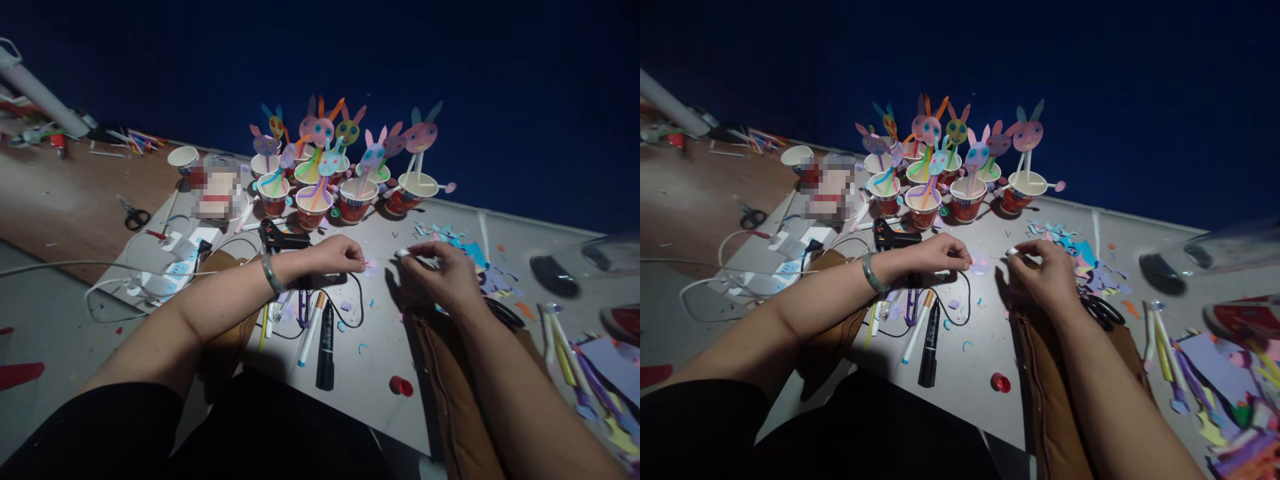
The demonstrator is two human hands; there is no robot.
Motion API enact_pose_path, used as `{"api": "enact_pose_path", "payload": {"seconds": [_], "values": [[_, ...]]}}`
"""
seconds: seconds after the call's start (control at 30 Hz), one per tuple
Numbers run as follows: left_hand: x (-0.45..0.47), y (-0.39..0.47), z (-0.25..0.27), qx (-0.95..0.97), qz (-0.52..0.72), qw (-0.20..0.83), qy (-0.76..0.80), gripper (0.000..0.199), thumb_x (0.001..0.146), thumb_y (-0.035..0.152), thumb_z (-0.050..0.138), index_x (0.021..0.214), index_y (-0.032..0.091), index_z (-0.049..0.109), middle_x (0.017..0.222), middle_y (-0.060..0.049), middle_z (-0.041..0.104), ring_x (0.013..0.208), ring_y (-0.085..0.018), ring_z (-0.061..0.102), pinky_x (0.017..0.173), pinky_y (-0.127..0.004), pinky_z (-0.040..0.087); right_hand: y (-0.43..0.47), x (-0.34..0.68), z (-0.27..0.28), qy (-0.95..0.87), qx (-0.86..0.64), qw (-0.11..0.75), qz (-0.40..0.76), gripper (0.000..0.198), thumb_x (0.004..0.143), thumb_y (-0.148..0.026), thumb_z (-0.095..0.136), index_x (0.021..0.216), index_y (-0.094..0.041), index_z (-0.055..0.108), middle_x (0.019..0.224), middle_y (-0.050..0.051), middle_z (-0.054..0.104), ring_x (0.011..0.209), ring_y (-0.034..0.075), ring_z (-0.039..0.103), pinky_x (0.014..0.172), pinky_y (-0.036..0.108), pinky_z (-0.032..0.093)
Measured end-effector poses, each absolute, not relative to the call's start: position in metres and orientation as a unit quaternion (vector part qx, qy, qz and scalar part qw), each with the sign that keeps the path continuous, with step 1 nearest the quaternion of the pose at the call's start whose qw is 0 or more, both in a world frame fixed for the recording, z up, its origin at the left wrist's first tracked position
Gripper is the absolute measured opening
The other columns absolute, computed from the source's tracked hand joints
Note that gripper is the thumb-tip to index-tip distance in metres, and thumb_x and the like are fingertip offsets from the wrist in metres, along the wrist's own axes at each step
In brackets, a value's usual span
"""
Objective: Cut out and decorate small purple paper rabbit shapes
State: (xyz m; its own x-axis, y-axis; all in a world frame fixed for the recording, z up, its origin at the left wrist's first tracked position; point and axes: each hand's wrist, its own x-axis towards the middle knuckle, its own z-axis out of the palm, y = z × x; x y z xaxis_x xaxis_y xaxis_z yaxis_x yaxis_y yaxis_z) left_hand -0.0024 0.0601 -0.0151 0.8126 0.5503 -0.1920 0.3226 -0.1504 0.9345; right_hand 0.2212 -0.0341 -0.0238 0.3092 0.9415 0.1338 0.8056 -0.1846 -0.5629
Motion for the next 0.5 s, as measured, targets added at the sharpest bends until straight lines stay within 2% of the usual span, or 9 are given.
{"api": "enact_pose_path", "payload": {"seconds": [0.07,0.13,0.23,0.37,0.5], "values": [[-0.002,0.059,-0.017,0.726,0.104,0.614,0.291,0.011,0.071,0.021,0.067,0.073,0.010,0.068,0.068,-0.001,0.064,0.067,-0.010,0.056,0.067,-0.024,0.043,-0.040,0.206,-0.016,-0.541,-0.713,0.334,0.295,0.036,0.072,-0.051,0.068,0.086,-0.018,0.068,0.074,0.005,0.068,0.061,0.018,0.059,0.056,0.031,0.047],[-0.001,0.058,-0.017,0.706,0.111,0.635,0.294,0.013,0.071,0.023,0.069,0.073,0.010,0.068,0.065,0.001,0.061,0.064,-0.009,0.054,0.064,-0.024,0.042,-0.044,0.194,-0.009,-0.511,-0.682,0.341,0.397,0.038,0.070,-0.052,0.073,0.087,-0.018,0.070,0.062,0.000,0.062,0.047,0.012,0.049,0.045,0.026,0.039],[-0.001,0.056,-0.016,0.689,0.121,0.650,0.296,0.013,0.069,0.023,0.070,0.072,0.010,0.068,0.063,0.002,0.060,0.061,-0.007,0.051,0.060,-0.022,0.040,-0.045,0.182,-0.003,-0.507,-0.672,0.353,0.408,0.037,0.068,-0.050,0.077,0.085,-0.018,0.072,0.059,-0.001,0.061,0.044,0.010,0.045,0.042,0.024,0.034],[0.000,0.054,-0.014,0.686,0.119,0.652,0.302,0.009,0.069,0.018,0.069,0.071,0.010,0.068,0.062,0.001,0.061,0.061,-0.006,0.051,0.059,-0.020,0.039,-0.042,0.177,-0.002,-0.524,-0.666,0.354,0.396,0.037,0.066,-0.053,0.078,0.078,-0.018,0.073,0.065,0.002,0.066,0.050,0.012,0.050,0.044,0.025,0.036],[0.001,0.053,-0.017,0.699,0.108,0.640,0.301,0.013,0.070,0.022,0.068,0.072,0.010,0.069,0.061,0.001,0.061,0.059,-0.007,0.051,0.059,-0.020,0.039,-0.043,0.176,-0.004,-0.523,-0.664,0.343,0.411,0.036,0.067,-0.054,0.076,0.075,-0.019,0.072,0.063,0.002,0.065,0.050,0.012,0.051,0.044,0.025,0.036]]}}
